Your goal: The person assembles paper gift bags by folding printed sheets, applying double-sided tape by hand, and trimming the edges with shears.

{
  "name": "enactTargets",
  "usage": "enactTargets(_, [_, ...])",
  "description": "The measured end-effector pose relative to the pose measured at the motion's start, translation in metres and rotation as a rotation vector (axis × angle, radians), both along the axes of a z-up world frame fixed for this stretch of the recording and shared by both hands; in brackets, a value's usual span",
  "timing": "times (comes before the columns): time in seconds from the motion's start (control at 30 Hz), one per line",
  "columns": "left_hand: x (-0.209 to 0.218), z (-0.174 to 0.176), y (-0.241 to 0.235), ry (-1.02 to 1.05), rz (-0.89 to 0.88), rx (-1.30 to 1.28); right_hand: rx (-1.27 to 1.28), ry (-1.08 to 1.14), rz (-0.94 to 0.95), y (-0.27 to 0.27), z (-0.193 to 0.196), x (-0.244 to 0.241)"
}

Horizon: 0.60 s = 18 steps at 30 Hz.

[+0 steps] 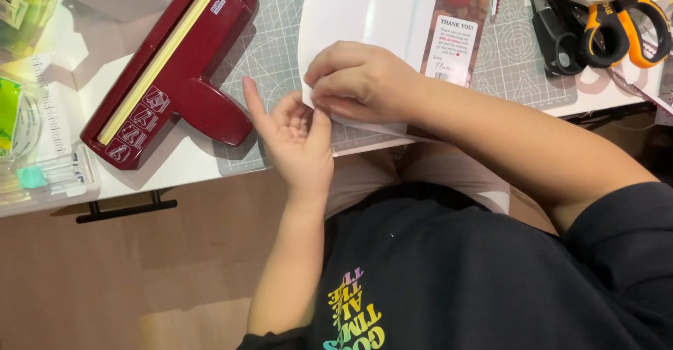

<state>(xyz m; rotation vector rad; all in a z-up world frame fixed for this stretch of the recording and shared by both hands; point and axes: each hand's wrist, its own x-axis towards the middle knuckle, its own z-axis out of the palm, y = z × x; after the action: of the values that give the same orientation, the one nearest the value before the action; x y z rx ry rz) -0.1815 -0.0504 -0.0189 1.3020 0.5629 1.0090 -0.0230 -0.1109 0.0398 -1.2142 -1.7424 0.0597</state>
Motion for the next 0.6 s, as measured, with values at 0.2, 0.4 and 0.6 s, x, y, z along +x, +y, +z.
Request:
enactTargets(0.2, [0.003,0.003,-0.012,-0.041,0.118,-0.021,0.183,-0.176,-0.086,-0.003,0.021,-0.007])
enactTargets(0.4, [-0.001,0.019,-0.022,0.216,0.184,0.167,0.204,-0.485,-0.110,-0.005,0.029,-0.005])
enactTargets(0.6, [-0.003,0.019,-0.023,0.318,0.175,0.294,0.200,-0.599,-0.184,-0.006,0.028,-0.005])
